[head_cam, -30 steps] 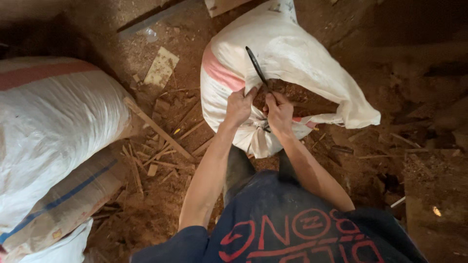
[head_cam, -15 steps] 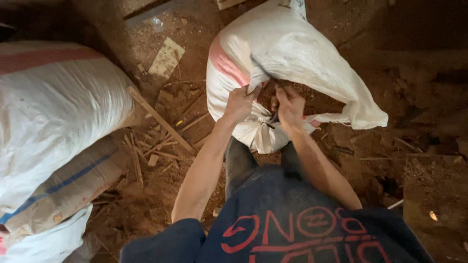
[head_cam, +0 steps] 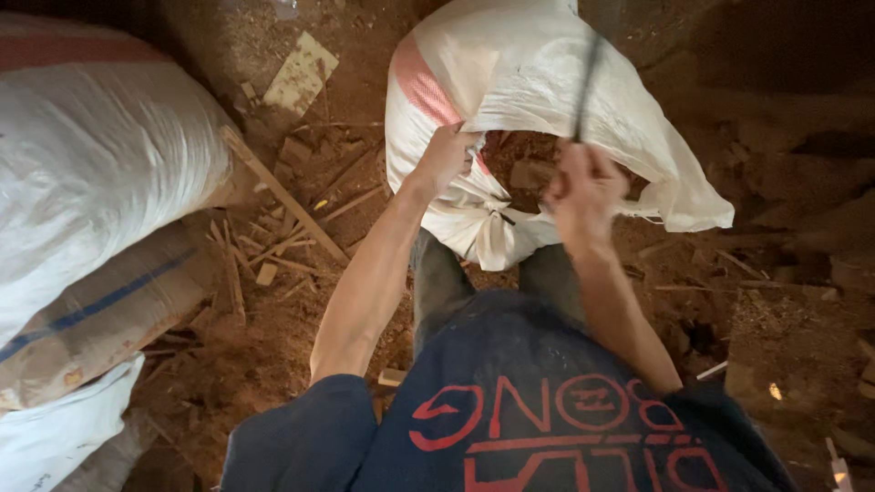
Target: The person lifts a large white sack filled with wood shavings, gathers the top edges, and ties it shut using a black plastic cable tie. The person then moves to a second sack and repeats the tying process.
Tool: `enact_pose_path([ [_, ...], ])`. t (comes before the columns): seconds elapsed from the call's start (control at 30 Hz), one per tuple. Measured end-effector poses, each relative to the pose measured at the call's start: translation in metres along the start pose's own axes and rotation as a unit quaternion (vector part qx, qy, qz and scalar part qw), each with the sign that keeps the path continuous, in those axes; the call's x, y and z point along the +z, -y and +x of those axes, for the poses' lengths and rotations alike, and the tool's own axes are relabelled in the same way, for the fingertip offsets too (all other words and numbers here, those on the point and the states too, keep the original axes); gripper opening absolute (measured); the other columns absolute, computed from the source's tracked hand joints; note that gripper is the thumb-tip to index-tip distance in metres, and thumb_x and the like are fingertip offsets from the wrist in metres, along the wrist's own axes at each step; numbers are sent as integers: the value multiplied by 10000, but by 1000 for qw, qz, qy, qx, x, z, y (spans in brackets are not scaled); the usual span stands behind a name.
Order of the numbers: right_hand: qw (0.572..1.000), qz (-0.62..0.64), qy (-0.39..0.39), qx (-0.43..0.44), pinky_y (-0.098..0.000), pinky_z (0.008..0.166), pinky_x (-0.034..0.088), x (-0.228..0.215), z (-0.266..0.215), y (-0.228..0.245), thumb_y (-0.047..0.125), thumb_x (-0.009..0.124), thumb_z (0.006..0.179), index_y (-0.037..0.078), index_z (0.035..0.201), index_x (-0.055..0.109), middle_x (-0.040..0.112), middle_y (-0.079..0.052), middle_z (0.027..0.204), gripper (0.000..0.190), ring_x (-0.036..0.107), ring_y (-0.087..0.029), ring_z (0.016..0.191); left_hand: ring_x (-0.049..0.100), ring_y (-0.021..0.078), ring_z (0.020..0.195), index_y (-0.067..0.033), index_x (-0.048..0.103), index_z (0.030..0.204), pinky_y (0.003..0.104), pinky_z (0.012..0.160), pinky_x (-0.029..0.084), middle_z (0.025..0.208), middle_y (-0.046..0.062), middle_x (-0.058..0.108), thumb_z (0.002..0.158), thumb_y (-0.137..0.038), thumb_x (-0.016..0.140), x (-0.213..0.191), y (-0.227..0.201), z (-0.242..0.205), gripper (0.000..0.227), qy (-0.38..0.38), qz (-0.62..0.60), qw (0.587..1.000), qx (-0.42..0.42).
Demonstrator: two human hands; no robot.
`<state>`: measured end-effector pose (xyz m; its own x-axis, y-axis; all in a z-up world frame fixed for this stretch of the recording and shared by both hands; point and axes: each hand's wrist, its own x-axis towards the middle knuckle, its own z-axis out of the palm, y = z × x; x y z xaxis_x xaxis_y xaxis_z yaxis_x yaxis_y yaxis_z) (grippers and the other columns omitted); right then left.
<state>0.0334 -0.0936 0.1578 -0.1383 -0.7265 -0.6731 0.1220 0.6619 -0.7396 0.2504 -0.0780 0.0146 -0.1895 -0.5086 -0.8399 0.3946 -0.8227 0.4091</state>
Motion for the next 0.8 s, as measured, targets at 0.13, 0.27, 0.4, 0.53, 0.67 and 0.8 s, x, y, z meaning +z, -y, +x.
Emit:
enact_pose_path([
  [0.13,998,-53,10,-25,-261,453,477,41,14,-45,150,627,1025,-14,1074,707,644,-20,704,190,583,-75,541,698,177,809,38,698,1134,333,754,530,907,69,755,983,-252,701,21,-7,-20,327,-42,277,950,140],
  [0.27,998,-54,-17,-20,-243,469,456,61,26,-79,141,661,997,-29,1079,700,671,-33,729,193,585,-74,566,705,216,789,23,724,1103,359,730,555,863,115,748,952,-206,623,28,-8,-18,293,-15,246,966,83],
  [0.4,998,-19,-52,12,-260,463,447,55,38,-92,127,684,955,-20,1043,676,679,-51,717,171,590,-95,554,704,195,837,23,738,1110,337,779,553,915,118,770,852,-77,580,18,-10,-5,318,3,245,960,136],
  [0.53,999,21,-25,38,-283,491,446,55,41,-90,101,712,954,-47,994,686,660,-67,736,156,580,-120,573,650,191,717,0,722,1082,355,652,536,864,128,745,857,-103,603,7,-20,-15,275,-1,300,951,80],
  [0.67,999,22,-3,25,-277,552,487,66,43,-82,54,682,918,-36,1017,733,711,-72,835,143,624,-110,649,641,231,609,53,689,1038,385,547,555,794,179,688,910,-97,571,13,-22,-42,230,7,290,957,-15],
  [0.8,998,37,-37,45,-292,519,493,66,49,-74,14,708,876,-43,976,699,693,-86,801,116,624,-138,606,697,213,657,56,717,1021,387,599,560,750,131,696,894,-102,602,23,-15,-47,234,-24,304,952,31],
])
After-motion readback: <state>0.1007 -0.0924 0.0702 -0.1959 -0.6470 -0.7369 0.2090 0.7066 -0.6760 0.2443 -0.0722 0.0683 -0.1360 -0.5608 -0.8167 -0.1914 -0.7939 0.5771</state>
